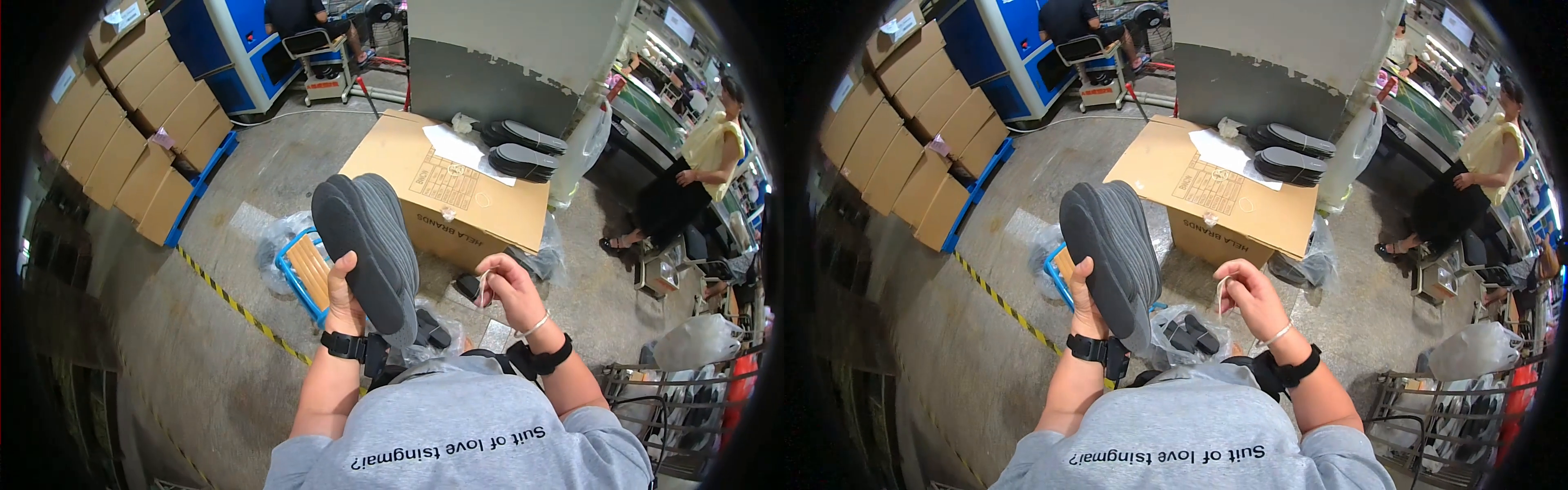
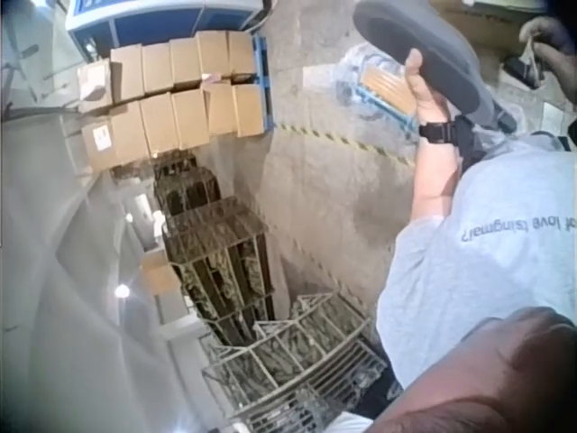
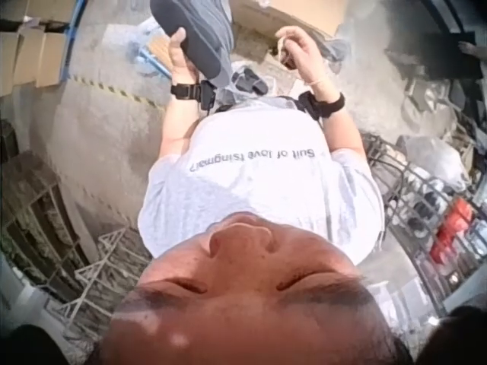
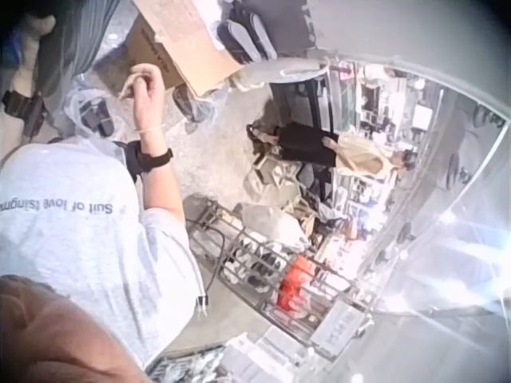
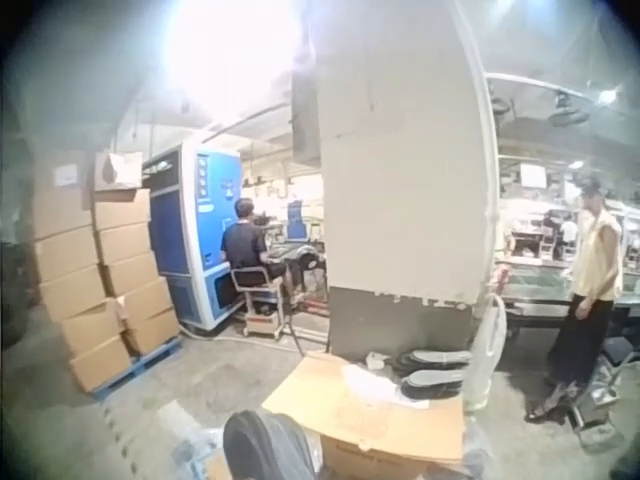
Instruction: Organize and bag shoe insoles in a manufacturing facility.
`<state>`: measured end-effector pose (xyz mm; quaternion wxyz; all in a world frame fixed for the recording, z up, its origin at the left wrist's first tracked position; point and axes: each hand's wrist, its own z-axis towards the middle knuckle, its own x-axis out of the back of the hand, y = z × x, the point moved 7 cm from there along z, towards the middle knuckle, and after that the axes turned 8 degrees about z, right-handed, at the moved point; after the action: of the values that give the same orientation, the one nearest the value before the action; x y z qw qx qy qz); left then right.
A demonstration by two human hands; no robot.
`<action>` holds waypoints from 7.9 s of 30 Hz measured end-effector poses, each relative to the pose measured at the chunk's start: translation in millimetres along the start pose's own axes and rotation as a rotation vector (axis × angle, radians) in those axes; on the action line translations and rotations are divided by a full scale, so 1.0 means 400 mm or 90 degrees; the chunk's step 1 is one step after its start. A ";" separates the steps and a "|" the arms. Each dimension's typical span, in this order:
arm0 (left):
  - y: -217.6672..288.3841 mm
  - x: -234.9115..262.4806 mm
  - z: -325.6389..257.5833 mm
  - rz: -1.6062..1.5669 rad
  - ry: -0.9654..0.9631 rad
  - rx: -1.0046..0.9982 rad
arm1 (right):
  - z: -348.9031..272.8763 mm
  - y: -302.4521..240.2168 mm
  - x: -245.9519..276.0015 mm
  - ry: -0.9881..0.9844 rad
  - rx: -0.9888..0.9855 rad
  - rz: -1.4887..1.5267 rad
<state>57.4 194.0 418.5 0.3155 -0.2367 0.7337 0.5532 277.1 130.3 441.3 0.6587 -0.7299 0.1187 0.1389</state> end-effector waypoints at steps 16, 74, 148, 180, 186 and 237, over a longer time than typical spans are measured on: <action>-0.094 -0.127 -0.066 0.345 -0.207 0.020 | 0.082 0.066 -0.107 0.001 -0.009 -0.030; -0.173 -0.072 -0.066 0.215 -0.193 0.308 | -0.137 -0.130 -0.186 -0.282 0.725 -0.717; -0.187 -0.025 -0.132 0.115 -0.108 0.272 | 0.181 -0.090 -0.012 -0.118 0.179 -0.318; -0.124 -0.080 -0.051 0.021 -0.232 0.139 | 0.161 0.106 -0.069 -0.074 -0.204 0.544; -0.126 -0.096 -0.081 0.057 -0.216 0.194 | 0.159 0.107 -0.070 -0.108 -0.224 0.568; -0.202 0.077 0.004 0.400 -0.041 0.252 | -0.081 0.017 -0.180 -0.432 0.099 -0.460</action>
<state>92.8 173.5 342.2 0.1931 0.0831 0.8531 0.4775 208.8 96.8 463.8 0.7188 -0.5866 -0.3525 0.1223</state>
